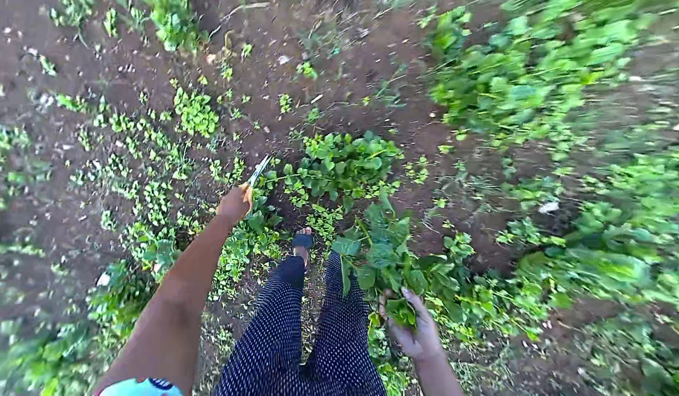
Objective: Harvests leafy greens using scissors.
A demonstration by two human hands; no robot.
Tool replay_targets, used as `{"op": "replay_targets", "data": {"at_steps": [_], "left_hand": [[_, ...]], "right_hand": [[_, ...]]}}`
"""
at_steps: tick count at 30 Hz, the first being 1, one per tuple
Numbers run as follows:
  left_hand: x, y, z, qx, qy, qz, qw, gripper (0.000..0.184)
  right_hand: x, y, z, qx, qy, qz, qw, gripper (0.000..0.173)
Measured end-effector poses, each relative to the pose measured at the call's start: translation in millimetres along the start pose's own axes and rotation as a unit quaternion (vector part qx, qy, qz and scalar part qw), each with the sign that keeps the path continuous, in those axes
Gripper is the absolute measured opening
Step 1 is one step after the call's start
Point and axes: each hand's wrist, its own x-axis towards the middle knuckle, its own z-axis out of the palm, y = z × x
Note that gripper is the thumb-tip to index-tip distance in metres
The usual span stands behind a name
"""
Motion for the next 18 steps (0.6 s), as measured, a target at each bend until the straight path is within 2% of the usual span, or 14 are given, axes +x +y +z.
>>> {"op": "replay_targets", "data": {"at_steps": [3,6,8,10,14,16,18], "left_hand": [[84,-5,43,-0.021,0.024,-0.061,0.998,0.055],[164,-9,87,-0.040,0.049,-0.099,0.993,0.052],[206,-6,112,-0.035,0.052,-0.101,0.993,0.053],[241,-1,132,0.014,0.058,-0.064,0.996,0.047],[298,-6,157,0.198,0.033,0.074,0.977,0.039],[311,-10,162,0.248,0.018,0.084,0.965,0.039],[295,-11,162,0.231,0.006,0.058,0.971,0.036]], "right_hand": [[64,6,-7,0.013,-0.040,0.012,0.999,0.016],[115,15,-7,0.020,-0.071,0.024,0.997,0.016],[145,28,-7,0.046,-0.094,0.025,0.994,0.021],[172,43,-4,0.080,-0.106,0.021,0.991,0.022],[209,63,-7,0.100,-0.118,0.044,0.987,0.023],[216,59,-7,0.106,-0.098,0.068,0.987,0.021],[214,56,-4,0.103,-0.088,0.088,0.987,0.021]]}}
